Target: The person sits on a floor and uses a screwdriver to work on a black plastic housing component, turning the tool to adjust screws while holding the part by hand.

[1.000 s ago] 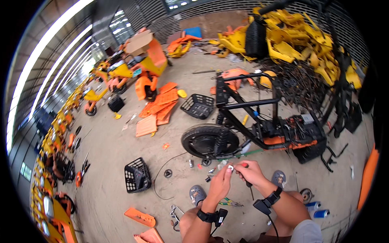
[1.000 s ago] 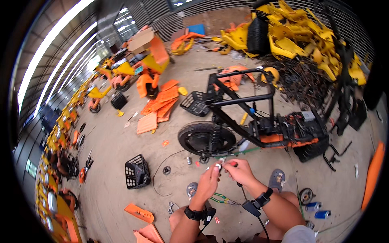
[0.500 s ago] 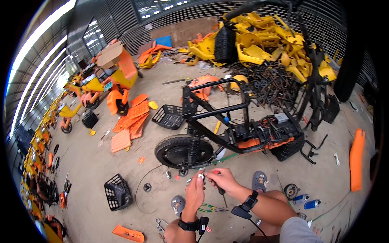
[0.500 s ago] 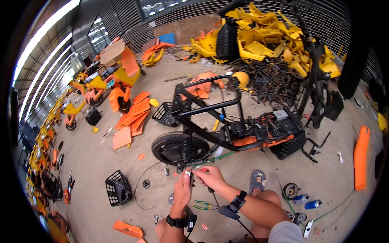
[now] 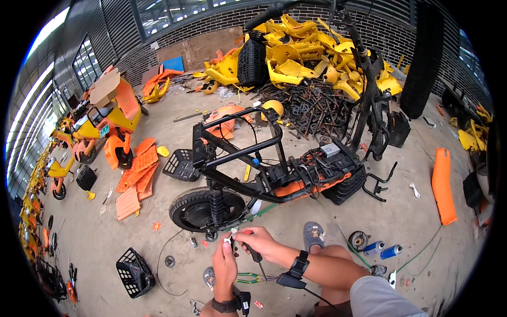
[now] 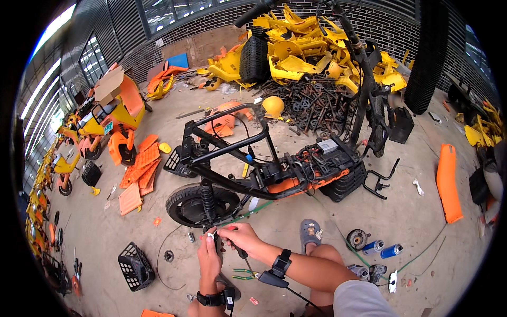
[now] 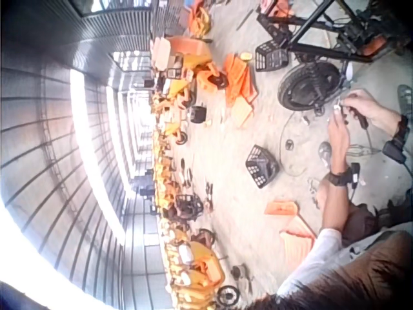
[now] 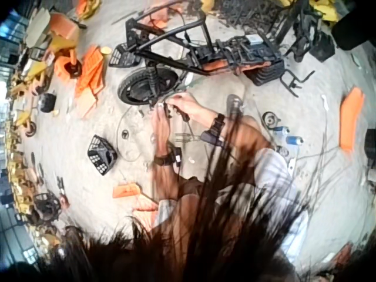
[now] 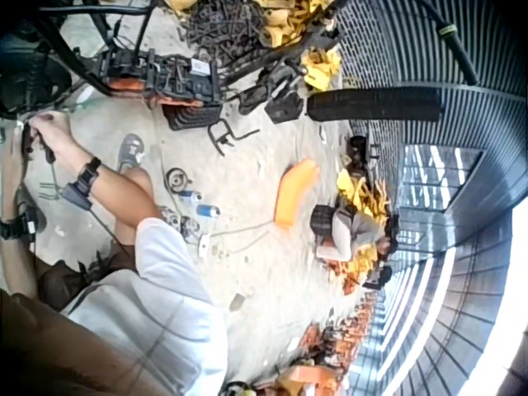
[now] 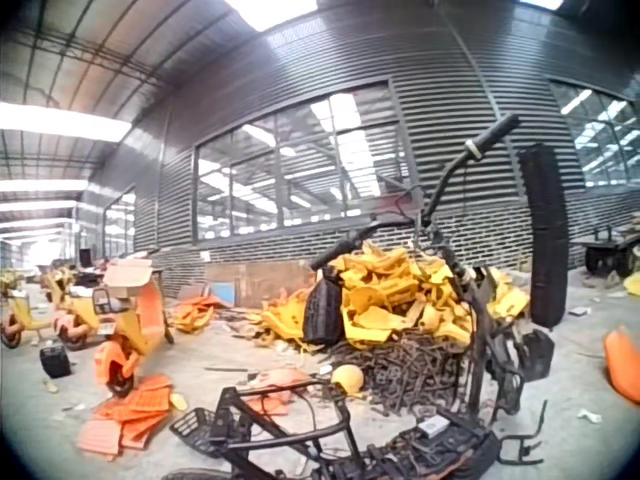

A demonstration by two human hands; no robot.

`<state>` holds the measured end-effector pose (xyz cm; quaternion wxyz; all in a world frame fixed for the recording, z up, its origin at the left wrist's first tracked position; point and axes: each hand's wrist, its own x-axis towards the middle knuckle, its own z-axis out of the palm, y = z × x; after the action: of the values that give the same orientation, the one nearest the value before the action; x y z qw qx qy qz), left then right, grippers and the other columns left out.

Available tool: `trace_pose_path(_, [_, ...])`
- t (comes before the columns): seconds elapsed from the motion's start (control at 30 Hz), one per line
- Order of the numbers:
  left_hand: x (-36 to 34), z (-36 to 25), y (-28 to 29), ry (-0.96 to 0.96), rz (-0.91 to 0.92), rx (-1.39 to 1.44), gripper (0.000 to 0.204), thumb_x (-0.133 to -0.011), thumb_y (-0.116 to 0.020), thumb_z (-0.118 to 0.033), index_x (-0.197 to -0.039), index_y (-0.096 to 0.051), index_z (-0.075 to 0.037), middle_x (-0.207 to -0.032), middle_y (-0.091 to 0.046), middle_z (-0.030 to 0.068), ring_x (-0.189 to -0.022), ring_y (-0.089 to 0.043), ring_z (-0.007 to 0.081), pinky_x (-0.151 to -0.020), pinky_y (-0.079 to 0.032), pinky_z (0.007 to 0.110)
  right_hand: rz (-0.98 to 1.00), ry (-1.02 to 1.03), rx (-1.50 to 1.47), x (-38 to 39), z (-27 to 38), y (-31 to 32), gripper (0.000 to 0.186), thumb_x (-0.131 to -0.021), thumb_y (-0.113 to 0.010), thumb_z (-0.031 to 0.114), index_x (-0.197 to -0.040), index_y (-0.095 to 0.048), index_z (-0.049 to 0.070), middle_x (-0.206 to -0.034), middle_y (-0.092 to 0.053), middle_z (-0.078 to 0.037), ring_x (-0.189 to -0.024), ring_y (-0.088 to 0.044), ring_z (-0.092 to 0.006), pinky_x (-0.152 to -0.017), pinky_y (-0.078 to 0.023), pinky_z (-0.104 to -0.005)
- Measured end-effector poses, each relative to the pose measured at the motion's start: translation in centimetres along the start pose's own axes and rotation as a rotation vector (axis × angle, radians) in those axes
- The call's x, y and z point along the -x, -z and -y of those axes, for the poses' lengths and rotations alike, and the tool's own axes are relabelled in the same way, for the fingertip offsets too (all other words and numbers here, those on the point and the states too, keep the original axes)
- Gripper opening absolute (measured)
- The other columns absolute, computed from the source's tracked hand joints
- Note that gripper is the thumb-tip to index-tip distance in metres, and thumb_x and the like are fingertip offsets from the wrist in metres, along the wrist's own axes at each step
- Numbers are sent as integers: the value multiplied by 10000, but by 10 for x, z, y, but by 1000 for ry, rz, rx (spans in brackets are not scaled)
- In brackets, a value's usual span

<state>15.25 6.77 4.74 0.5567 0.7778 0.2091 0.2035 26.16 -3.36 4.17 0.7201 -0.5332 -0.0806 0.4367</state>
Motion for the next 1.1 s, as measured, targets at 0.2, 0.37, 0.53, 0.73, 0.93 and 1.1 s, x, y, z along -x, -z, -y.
trace_pose_path(0.2, [-8, 11, -4, 86, 48, 285, 506, -1069, -316, -383, -1298, -550, 3, -915, -640, 102, -721, -603, 149, -653, -509, 298, -49, 83, 61, 2, 1, 0, 225, -899, -703, 232, -964, -695, 17, -730, -612, 15, -609, -545, -55, -502, -429, -222])
trace_pose_path(0.37, [-12, 17, 2, 204, 61, 591, 567, -1048, -301, -493, -1316, -529, -47, -886, -652, 123, -711, -632, 193, -640, -540, 324, -89, 198, 51, 7, 2, -7, 235, -871, -744, 237, -989, -693, 41, -709, -608, 37, -609, -550, -38, -502, -428, -208])
trace_pose_path(0.53, [-20, 26, 13, 421, 1, 873, 614, -1018, -300, -587, -1342, -504, -107, -881, -646, 119, -736, -628, 225, -709, -535, 346, -305, 287, -96, 0, 22, 23, 296, -841, -648, 60, -1135, -614, 56, -793, -618, -14, -601, -563, -81, -521, -440, -228])
trace_pose_path(0.73, [-14, 19, 36, 374, 19, 950, 619, -1032, -297, -559, -1335, -499, -58, -922, -670, 147, -835, -676, 270, -772, -539, 367, -435, 475, -394, 14, 49, 37, 295, -907, -515, 263, -1034, -556, -1, -872, -677, -173, -733, -637, -217, -705, -514, -335])
trace_pose_path(0.93, [-14, 20, 38, 368, -15, 932, 587, -1035, -329, -537, -1326, -514, -63, -921, -674, 142, -858, -670, 261, -824, -522, 368, -286, 327, -416, 28, 46, 42, 351, -949, -522, 374, -917, -570, 29, -840, -673, -178, -549, -588, -189, -430, -428, -305])
trace_pose_path(1.1, [-14, 26, 35, 374, -27, 854, 587, -1027, -359, -552, -1329, -517, -74, -935, -658, 102, -868, -653, 221, -810, -498, 352, -273, 428, -290, 27, 45, 24, 356, -991, -513, 314, -923, -588, -28, -866, -676, -197, -538, -618, -221, -508, -533, -333])
